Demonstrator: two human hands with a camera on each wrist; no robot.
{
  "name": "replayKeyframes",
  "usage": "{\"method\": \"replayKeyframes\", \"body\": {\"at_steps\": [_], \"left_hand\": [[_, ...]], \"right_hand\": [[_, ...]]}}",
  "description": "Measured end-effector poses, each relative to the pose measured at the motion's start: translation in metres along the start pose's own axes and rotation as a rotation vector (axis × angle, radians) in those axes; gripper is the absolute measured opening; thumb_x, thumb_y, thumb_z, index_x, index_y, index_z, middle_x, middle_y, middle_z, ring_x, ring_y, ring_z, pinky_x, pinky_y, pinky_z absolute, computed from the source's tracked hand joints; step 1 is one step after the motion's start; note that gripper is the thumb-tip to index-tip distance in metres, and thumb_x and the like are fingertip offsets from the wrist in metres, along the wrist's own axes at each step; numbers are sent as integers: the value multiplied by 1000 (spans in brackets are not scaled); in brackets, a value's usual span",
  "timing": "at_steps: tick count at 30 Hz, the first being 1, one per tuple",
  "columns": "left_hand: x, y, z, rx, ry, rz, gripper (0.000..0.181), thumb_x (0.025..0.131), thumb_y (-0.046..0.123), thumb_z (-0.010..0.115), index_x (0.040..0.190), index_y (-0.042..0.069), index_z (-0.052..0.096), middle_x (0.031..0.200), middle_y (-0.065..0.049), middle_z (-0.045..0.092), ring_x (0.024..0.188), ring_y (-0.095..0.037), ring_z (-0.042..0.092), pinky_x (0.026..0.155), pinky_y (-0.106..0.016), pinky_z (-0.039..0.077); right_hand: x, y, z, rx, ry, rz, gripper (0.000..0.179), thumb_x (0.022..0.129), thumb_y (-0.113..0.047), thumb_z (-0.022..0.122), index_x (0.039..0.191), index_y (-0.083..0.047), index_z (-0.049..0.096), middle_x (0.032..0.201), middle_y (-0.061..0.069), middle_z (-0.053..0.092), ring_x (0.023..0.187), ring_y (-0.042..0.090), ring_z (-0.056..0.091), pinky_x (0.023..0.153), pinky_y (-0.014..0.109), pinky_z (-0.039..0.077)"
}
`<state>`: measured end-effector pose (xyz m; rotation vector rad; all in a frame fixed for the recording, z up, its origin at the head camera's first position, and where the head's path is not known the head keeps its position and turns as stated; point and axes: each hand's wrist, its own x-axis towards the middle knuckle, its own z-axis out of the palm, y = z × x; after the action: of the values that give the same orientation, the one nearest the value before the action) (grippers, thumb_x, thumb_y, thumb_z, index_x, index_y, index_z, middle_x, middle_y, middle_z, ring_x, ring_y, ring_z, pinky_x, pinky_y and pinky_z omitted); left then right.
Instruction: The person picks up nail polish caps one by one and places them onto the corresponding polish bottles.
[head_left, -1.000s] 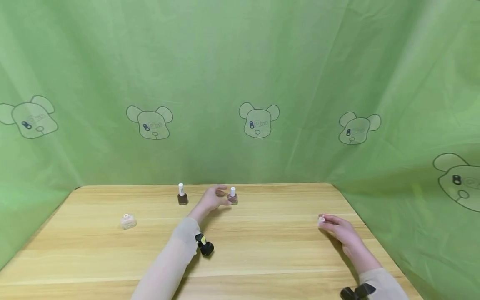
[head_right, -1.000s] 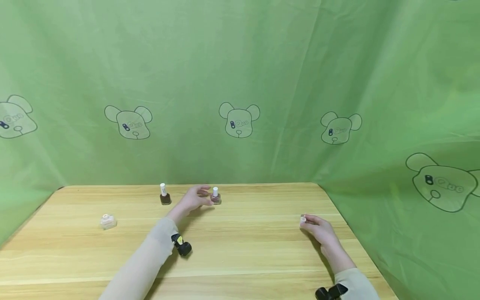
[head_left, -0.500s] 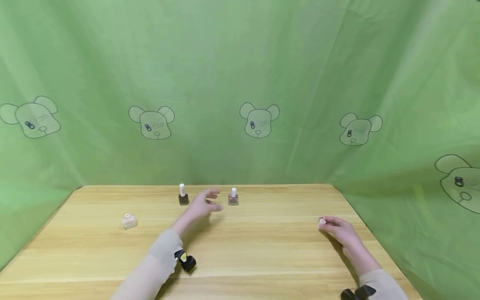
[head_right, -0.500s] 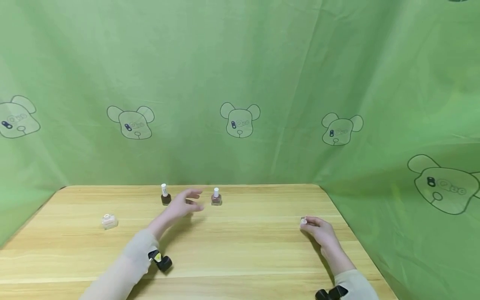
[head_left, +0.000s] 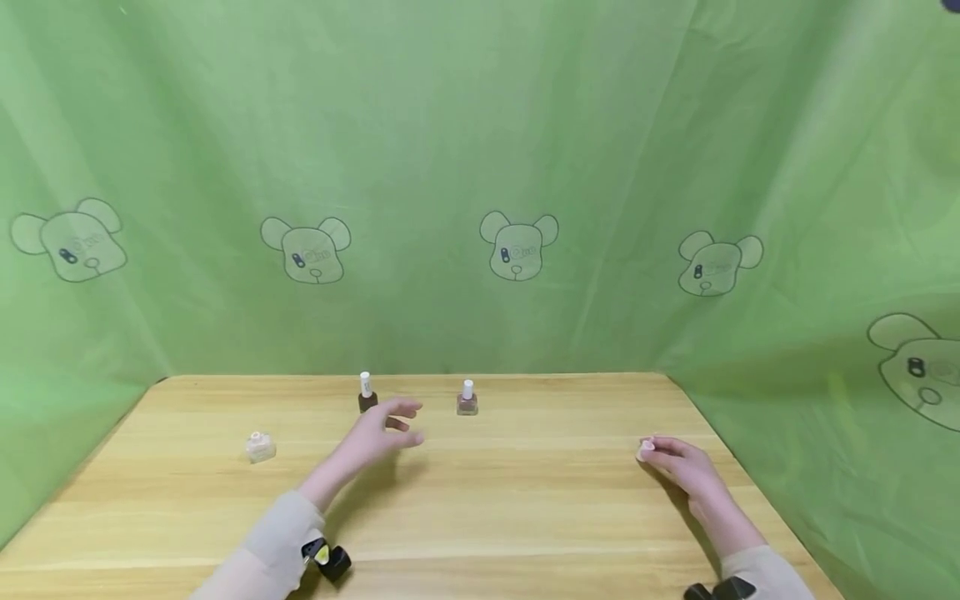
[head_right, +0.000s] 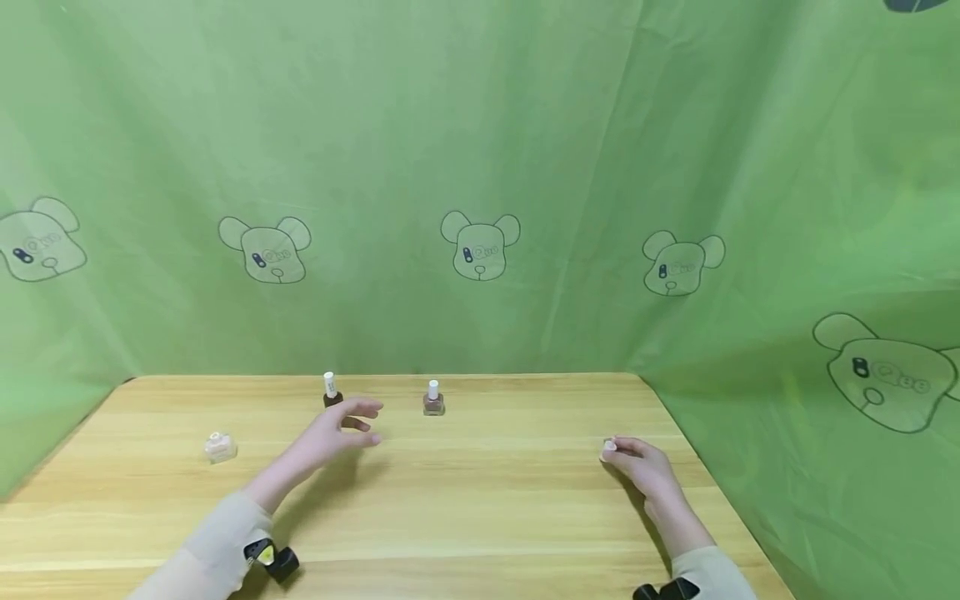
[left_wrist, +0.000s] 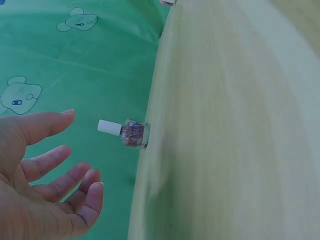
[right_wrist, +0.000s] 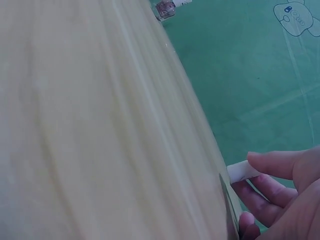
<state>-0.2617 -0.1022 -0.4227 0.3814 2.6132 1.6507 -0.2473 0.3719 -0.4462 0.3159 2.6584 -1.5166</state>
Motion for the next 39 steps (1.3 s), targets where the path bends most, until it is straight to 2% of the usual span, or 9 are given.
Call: {"method": "replayKeyframes", "body": {"at_steps": [3, 6, 10, 14, 18, 26, 29, 34, 39], "left_hand": [[-10, 0, -7, 7, 2, 5, 51, 82, 15, 77, 129, 10, 59, 126, -17, 62, 110, -35, 60, 87, -38, 54], [-20, 2, -15, 28, 13, 18, 50, 82, 16, 77, 128, 11, 60, 125, -12, 64, 110, -34, 60, 87, -36, 53], [-33, 6, -28, 67, 16, 46, 49, 84, 18, 75, 129, 9, 59, 125, -11, 64, 111, -33, 61, 87, -36, 54], [-44, 12, -42, 92, 18, 75, 48, 86, 20, 73, 129, 8, 58, 129, -13, 63, 112, -33, 60, 90, -40, 54], [-56, 15, -55, 127, 38, 107, 44, 86, 21, 73, 126, 6, 60, 128, -14, 64, 111, -32, 61, 90, -39, 53], [-68, 16, -85, 285, 103, 178, 39, 86, 23, 73, 121, 9, 65, 118, -9, 70, 106, -28, 64, 86, -36, 52], [-69, 18, -97, 333, 129, 196, 39, 86, 22, 73, 122, 8, 64, 119, -8, 70, 106, -28, 64, 88, -37, 50], [-73, 20, -120, 389, 149, 215, 39, 88, 24, 71, 123, 7, 63, 121, -9, 69, 108, -28, 62, 89, -34, 49], [-76, 14, -143, 413, 154, 232, 41, 88, 24, 72, 125, 9, 63, 122, -10, 68, 106, -10, 60, 88, -26, 48]], "right_hand": [[-2, -2, -2, -2, -7, 9, 67, 95, -31, 62, 143, 8, 38, 154, 28, 30, 136, 36, 38, 115, 43, 31], [-4, -6, -3, -8, -8, 9, 67, 94, -35, 64, 142, 6, 41, 153, 25, 36, 117, 13, 53, 100, 24, 43], [-7, -11, -4, -9, 4, -2, 65, 92, -36, 66, 139, 5, 45, 143, 19, 51, 92, -11, 47, 82, 14, 44], [-11, -16, -3, 6, 8, -12, 63, 92, -34, 66, 138, 5, 46, 122, -3, 66, 87, -12, 49, 85, 16, 43], [-14, -21, -1, 30, -3, -28, 64, 92, -33, 66, 138, 5, 44, 106, -18, 67, 86, -12, 54, 85, 14, 41], [-23, -36, 7, 39, -4, -102, 61, 92, -32, 67, 137, 4, 46, 106, -20, 67, 88, -13, 57, 86, 11, 45], [-28, -43, 10, 8, 8, -136, 59, 91, -34, 67, 135, 2, 50, 104, -23, 66, 90, -14, 55, 91, 17, 43], [-36, -53, 15, -25, 10, -175, 55, 91, -35, 68, 132, -1, 54, 110, -14, 68, 93, -13, 55, 94, 22, 41], [-44, -62, 20, -40, 2, -220, 48, 91, -31, 68, 128, -1, 57, 110, -7, 69, 94, -6, 56, 86, 17, 44]]}}
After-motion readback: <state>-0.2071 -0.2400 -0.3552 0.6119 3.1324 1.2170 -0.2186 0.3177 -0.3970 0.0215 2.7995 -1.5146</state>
